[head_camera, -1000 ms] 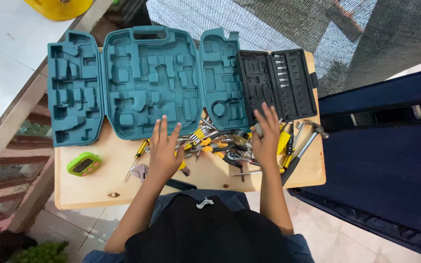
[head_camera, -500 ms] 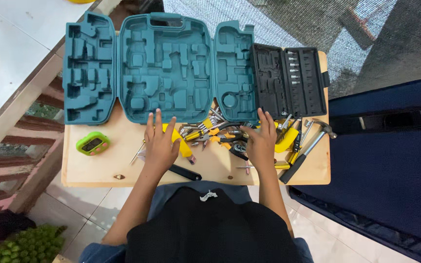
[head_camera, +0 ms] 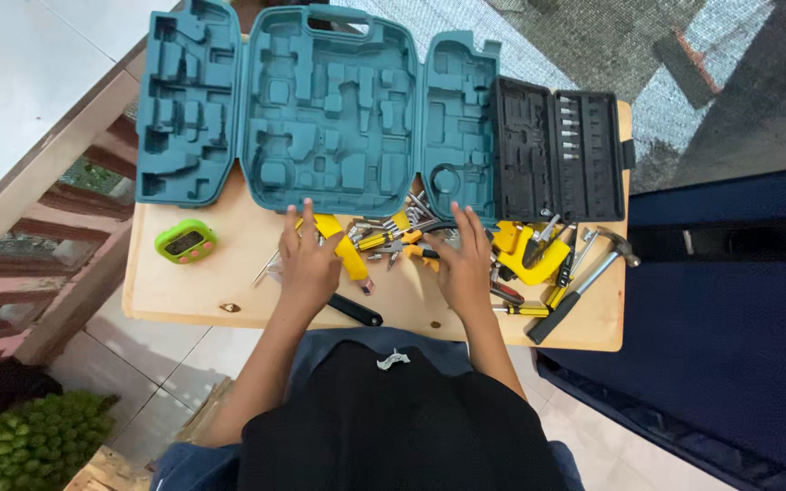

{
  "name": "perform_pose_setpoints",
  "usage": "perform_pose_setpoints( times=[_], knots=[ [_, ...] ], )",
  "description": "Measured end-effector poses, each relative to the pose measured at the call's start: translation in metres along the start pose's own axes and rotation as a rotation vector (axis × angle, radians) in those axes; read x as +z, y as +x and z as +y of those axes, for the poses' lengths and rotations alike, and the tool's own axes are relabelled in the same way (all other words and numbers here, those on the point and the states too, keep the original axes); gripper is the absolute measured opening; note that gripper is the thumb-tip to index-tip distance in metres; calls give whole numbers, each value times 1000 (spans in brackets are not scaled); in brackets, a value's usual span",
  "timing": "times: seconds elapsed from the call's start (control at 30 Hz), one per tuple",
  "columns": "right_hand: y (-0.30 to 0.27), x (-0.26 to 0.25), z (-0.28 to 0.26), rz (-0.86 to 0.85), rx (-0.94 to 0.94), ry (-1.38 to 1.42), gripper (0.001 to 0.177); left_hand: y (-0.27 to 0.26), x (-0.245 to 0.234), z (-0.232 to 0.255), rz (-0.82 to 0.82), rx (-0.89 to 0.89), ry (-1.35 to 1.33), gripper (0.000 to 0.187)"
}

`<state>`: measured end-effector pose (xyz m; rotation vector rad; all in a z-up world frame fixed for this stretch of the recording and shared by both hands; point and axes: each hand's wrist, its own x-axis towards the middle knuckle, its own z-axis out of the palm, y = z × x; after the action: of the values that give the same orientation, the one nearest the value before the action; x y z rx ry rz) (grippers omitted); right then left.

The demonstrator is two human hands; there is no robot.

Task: The person wipes a small metal component and various tools with a cloth before placing them back into an open tool case on a table.

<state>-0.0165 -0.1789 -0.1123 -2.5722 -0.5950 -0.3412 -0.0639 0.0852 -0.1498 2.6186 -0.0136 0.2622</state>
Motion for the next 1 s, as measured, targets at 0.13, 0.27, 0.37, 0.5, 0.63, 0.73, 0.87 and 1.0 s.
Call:
perform_pose_setpoints(
  times=[0.13,0.27,0.37,0.5,0.63,0.73,0.87,1.0],
  knots=[
    [-4,-3,-8,24,-14,12,49,-3,-1,3,-24,-33,-48,54],
    [-6,-8,-7,22,-8,29,52,-7,-5,-10,47,-40,5,51],
    [-8,-5,-4,5,-3,3,51,-9,-5,-14,38,-68,12,46],
    [-10,22,-3,-75,-109,36,35,-9,-2,-13,85,-43,4,47],
    [-12,45,-3,-209,-300,-68,27,-8,-6,-13,116,-30,-10,46],
    [-12,47,-1,-265,-348,-135,38,-8,-19,-18,106,-96,-13,47],
    [-9,46,2,-285,-331,-159,25,-10,-34,-26,112,-165,60,55],
    [-9,47,-1,-190,-417,-91,25,-12,-36,-26,113,-163,12,55]
  ],
)
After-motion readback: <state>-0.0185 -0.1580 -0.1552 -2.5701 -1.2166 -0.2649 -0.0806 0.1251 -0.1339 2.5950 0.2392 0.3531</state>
